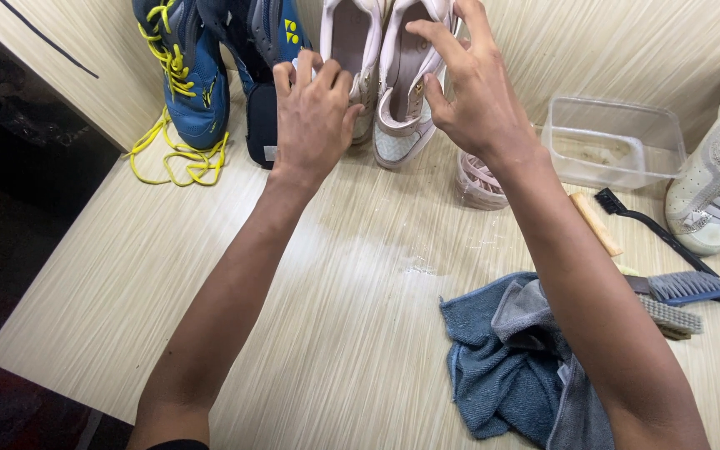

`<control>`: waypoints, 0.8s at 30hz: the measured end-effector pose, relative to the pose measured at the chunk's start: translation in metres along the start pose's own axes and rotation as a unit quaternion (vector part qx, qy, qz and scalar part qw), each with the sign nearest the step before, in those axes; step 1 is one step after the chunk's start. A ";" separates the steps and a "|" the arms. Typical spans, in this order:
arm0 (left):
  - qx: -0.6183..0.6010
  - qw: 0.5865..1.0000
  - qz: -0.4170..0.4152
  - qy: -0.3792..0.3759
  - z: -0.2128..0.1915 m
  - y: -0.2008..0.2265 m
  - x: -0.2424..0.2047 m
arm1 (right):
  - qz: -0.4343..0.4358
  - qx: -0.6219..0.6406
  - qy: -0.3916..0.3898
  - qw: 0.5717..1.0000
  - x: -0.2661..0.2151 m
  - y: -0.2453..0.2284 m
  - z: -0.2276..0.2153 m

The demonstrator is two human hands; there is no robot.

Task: The person removes pink shoelaces from a pair of sneakers, scrubs them with brushes and soapy water, rinses them, and dries them with a gray towel. The cleaned laces are then held up for inspection.

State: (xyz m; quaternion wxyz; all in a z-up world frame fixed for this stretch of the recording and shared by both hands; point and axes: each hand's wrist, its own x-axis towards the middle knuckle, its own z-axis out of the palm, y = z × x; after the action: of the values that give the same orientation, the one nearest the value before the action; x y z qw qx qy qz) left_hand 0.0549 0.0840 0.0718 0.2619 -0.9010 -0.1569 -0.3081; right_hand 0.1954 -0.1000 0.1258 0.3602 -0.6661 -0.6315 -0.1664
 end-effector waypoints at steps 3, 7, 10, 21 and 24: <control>-0.040 0.997 0.004 0.071 0.012 0.012 -0.025 | 0.001 -0.003 0.000 1.000 -0.002 0.001 0.002; -0.056 0.992 -0.003 0.110 0.004 0.034 -0.050 | 0.024 -0.001 -0.008 1.000 -0.006 0.001 -0.001; -0.043 0.993 -0.024 0.107 0.003 0.037 -0.057 | 0.011 0.008 -0.009 1.000 -0.005 0.004 -0.001; -0.149 0.979 -0.106 0.094 -0.030 0.054 -0.049 | 0.058 0.062 0.030 0.996 -0.008 -0.002 -0.005; -0.275 0.945 -0.066 0.161 -0.014 0.080 -0.058 | 0.046 0.089 0.052 0.994 -0.011 -0.001 -0.005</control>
State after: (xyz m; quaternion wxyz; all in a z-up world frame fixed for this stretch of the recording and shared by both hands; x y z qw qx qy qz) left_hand 0.0394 0.0044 0.0139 0.0047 -0.8638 -0.0809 -0.4972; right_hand 0.1937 -0.1114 0.1223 0.4576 -0.6501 -0.5929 -0.1276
